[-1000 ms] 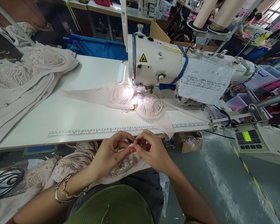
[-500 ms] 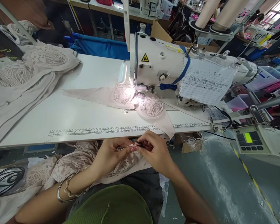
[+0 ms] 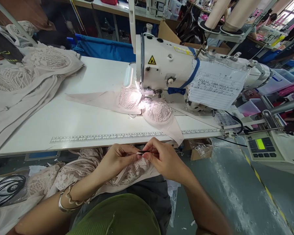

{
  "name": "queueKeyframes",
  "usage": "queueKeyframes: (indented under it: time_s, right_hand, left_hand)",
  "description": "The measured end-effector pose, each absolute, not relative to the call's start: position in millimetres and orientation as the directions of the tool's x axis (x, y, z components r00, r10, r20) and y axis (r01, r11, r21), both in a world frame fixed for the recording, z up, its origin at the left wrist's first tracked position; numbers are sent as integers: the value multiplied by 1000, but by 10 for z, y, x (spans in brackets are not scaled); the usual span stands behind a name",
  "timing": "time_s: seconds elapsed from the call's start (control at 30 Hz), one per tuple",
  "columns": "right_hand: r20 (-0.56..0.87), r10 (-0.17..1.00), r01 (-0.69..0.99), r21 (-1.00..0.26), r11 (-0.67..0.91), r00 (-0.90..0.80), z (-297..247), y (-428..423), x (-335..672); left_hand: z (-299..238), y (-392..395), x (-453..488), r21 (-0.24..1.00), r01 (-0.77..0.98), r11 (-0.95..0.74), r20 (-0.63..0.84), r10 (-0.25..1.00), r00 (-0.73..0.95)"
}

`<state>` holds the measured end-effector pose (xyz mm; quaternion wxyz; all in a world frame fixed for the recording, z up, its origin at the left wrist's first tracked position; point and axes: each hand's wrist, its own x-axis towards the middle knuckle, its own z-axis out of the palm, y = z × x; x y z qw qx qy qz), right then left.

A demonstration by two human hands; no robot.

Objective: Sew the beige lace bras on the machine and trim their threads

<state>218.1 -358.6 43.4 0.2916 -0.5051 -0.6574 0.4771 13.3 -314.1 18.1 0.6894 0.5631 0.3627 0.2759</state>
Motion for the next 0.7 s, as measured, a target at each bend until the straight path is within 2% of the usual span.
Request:
queueKeyframes:
  time_s: [0.23, 0.47, 0.6, 0.7]
  right_hand:
    - [-47, 954, 332, -942, 57, -296, 374, -3583, 2150]
    - [91, 979, 209, -970, 129, -180, 346, -3570, 2118]
    - [31, 977, 301, -949, 96, -213, 383, -3535, 2052]
    - [32, 979, 370, -923, 105, -200, 417, -3540, 2005]
  left_hand:
    - [186, -3142, 138, 987, 69, 147, -159, 786, 597]
    - [204, -3170, 152, 983, 58, 173, -175, 803, 570]
    - [225, -3205, 195, 983, 38, 179, -174, 852, 494]
    - [211, -3231, 202, 991, 67, 116, -134, 855, 500]
